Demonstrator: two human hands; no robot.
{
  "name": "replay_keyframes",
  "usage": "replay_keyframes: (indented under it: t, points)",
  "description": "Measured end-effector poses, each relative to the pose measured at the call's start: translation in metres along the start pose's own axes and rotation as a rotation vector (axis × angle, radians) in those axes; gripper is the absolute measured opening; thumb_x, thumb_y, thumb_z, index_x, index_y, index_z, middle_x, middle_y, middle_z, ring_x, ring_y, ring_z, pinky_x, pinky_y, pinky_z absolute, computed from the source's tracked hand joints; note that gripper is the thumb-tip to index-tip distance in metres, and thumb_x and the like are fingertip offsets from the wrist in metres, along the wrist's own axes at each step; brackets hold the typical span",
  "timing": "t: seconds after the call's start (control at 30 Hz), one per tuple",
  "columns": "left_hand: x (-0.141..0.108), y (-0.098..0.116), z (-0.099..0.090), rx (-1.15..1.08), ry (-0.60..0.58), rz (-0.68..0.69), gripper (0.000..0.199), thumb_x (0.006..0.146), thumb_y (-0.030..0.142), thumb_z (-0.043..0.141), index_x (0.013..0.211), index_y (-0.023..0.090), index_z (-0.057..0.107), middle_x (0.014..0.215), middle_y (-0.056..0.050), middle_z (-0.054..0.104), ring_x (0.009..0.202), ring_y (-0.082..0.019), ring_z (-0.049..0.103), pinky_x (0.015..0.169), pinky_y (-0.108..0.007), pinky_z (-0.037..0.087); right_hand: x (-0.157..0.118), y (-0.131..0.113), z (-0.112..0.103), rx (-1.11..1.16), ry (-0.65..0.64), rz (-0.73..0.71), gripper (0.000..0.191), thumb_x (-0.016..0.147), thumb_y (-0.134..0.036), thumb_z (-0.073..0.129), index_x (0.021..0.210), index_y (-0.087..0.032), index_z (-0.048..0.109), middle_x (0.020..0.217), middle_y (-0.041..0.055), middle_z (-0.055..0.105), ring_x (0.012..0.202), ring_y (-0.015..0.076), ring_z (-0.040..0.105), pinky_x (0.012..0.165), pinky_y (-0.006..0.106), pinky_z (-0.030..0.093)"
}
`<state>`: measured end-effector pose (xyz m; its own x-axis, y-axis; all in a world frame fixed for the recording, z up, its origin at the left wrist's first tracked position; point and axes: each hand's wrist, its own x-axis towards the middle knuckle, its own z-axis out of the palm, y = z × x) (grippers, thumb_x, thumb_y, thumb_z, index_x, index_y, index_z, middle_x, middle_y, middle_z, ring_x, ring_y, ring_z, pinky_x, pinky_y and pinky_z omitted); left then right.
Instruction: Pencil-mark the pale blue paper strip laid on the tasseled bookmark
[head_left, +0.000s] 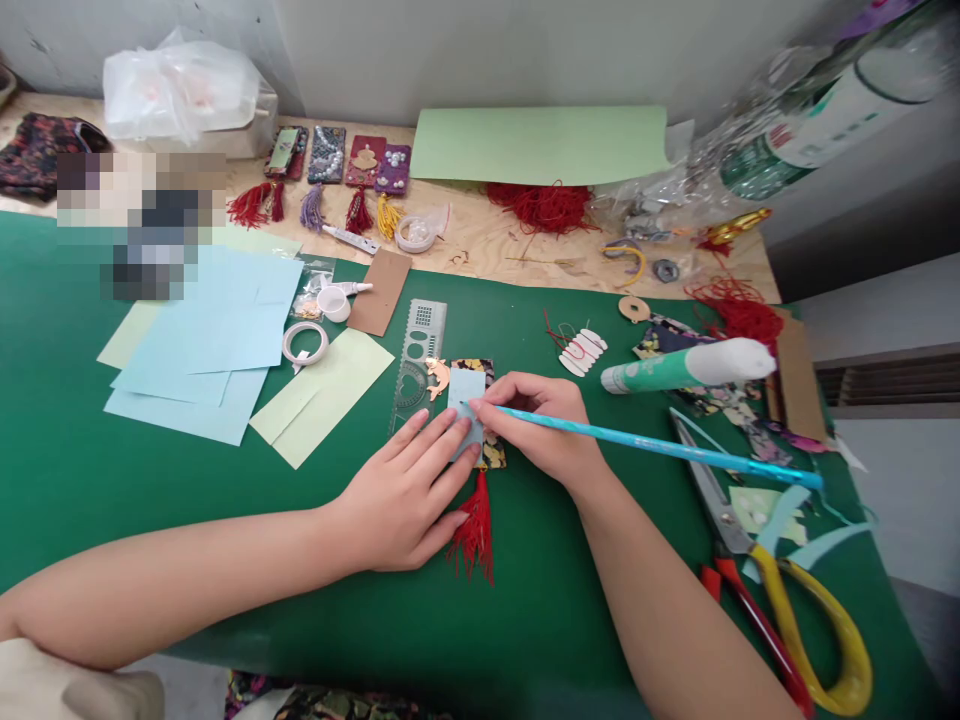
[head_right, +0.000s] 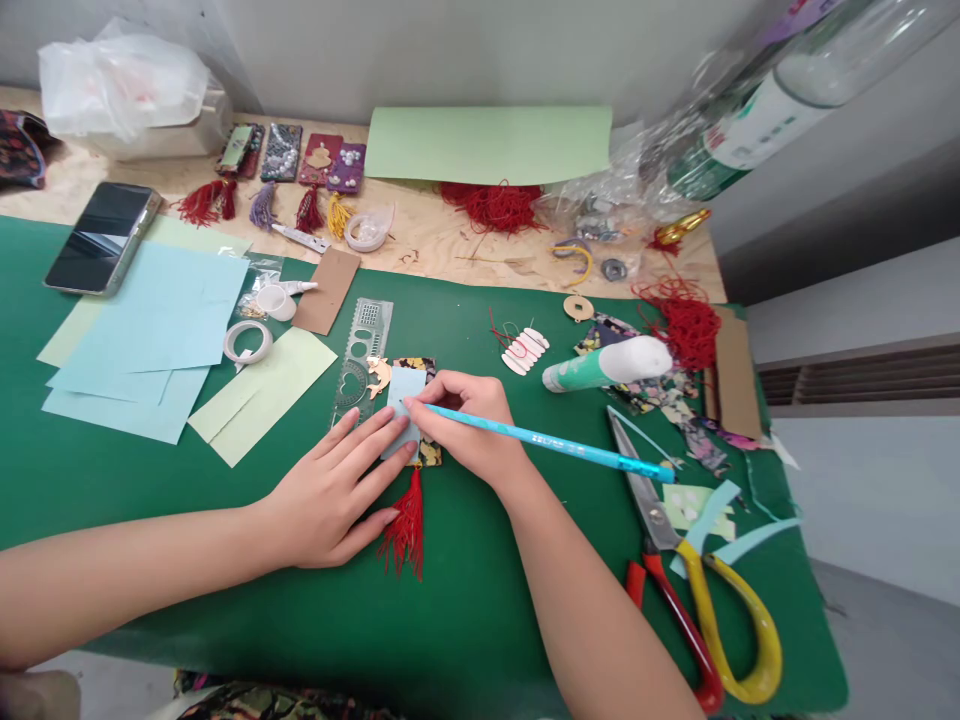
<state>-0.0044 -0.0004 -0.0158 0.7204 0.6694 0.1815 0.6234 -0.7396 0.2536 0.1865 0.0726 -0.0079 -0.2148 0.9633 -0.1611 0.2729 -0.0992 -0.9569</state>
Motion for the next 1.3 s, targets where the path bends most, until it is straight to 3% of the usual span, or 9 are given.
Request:
replay_keyframes:
  t: [0.87, 1.3]
  points:
    - [0.0006, -0.0007, -0.0012, 0.004, -0.006, 0.001, 0.054, 0.098, 0.039, 0.039, 0.139, 0.004, 0.046, 0.148, -0.023, 0.04, 0.143, -0.035, 0.028, 0.118, -0.05, 0.015, -0.0001, 0.0, 0.0018, -0.049, 0.01, -0.007, 0.021, 0.071, -0.033, 0.074, 0.061, -0.017, 0.065, 0.062, 0.0033, 0.066, 0.056, 0.0147, 0.058, 0.052, 0.027, 0.047]
    - [0.0004, -0.0001, -0.0004, 0.008, 0.0, 0.004, 0.054, 0.099, 0.039, 0.036, 0.139, 0.004, 0.046, 0.147, -0.021, 0.042, 0.142, -0.035, 0.03, 0.118, -0.05, 0.016, -0.0004, -0.001, 0.0006, 0.047, 0.032, 0.054, 0.02, 0.067, -0.029, 0.076, 0.059, -0.017, 0.062, 0.058, 0.0014, 0.064, 0.048, 0.0117, 0.055, 0.046, 0.025, 0.045]
